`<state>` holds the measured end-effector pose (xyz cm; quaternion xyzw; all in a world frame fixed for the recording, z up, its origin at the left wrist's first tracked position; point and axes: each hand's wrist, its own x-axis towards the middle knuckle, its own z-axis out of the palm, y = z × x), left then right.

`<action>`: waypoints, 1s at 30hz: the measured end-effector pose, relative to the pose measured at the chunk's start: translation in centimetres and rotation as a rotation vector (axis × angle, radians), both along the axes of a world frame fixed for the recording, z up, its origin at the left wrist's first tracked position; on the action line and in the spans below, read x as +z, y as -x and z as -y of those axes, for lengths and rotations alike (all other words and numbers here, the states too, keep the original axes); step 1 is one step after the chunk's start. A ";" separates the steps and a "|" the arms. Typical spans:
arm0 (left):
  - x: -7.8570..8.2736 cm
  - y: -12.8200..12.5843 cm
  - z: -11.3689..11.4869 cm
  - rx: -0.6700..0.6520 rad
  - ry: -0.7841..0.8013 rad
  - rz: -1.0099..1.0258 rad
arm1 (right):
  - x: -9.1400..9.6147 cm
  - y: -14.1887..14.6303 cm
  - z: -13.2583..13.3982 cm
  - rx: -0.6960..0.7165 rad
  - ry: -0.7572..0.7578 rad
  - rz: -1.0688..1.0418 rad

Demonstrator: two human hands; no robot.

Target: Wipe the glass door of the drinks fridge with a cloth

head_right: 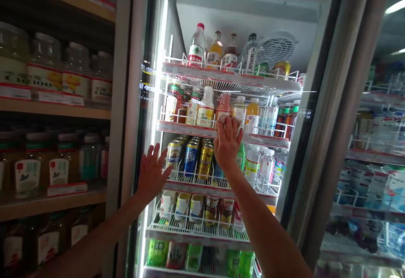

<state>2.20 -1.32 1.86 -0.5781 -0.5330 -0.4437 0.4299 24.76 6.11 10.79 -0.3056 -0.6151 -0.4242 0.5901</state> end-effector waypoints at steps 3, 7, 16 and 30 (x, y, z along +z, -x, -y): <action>0.0 0.3 0.2 0.002 0.006 -0.021 | -1.7 1.4 0.7 0.003 -0.007 0.292; -0.1 1.4 0.8 0.037 0.041 -0.063 | -1.1 3.3 1.2 -0.001 -0.008 0.379; -2.4 5.3 3.1 0.102 0.078 -0.126 | -0.5 10.2 2.4 0.121 0.075 0.572; 0.4 8.4 4.7 0.161 -0.093 -0.098 | 3.0 16.7 3.5 0.236 -0.009 0.844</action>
